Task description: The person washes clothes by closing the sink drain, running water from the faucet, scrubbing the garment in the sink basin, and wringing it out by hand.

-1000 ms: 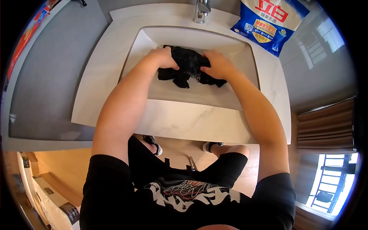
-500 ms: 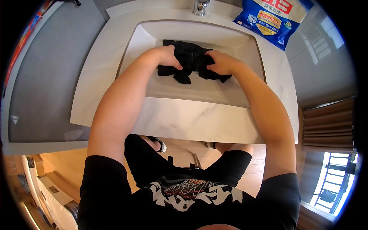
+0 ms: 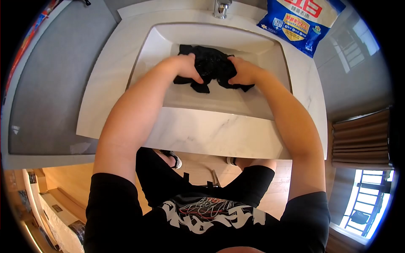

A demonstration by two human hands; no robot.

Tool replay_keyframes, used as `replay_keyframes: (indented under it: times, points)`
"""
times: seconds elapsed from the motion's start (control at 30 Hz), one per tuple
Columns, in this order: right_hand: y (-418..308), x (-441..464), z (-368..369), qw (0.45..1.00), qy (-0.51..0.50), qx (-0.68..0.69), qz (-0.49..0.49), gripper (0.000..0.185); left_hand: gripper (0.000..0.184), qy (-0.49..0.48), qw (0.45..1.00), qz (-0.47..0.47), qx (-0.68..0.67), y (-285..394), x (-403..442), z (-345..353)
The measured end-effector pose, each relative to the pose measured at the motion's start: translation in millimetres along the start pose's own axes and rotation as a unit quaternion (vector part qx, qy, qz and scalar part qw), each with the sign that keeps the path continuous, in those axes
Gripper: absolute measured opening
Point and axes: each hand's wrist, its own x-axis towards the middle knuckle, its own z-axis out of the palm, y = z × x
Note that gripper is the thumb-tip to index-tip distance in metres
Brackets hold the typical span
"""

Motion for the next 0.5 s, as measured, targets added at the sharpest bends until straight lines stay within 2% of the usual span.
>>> replay_keyframes:
  times: [0.07, 0.17, 0.27, 0.33, 0.4, 0.5]
  points:
    - [14.8, 13.1, 29.0, 0.995, 0.046, -0.09, -0.01, 0.101, 0.129, -0.01, 0.997, -0.035, 0.073, 18.7, -11.1, 4.0]
    - [-20.7, -7.4, 25.2, 0.988, 0.033, -0.138, 0.064, 0.106, 0.128, -0.043, 0.981, -0.104, 0.158, 50.5, -23.5, 4.8]
    - [-26.0, -7.7, 17.0, 0.977, 0.011, -0.211, 0.038, 0.106, 0.127, 0.007, 0.95, -0.028, 0.312, 52.0, -17.8, -1.9]
    - [-20.9, -1.5, 14.8, 0.971, 0.008, -0.238, 0.015, 0.103, 0.127, 0.029, 0.95, 0.034, 0.308, 41.6, -3.2, -0.9]
    - [-7.9, 10.3, 24.6, 0.969, 0.064, -0.236, -0.028, 0.102, 0.125, 0.061, 0.948, 0.079, 0.302, 27.4, 11.7, 11.4]
    - [10.4, 21.5, 41.9, 0.968, 0.115, -0.211, -0.075, 0.096, 0.125, 0.023, 0.96, 0.127, 0.249, 12.8, 38.2, 25.6]
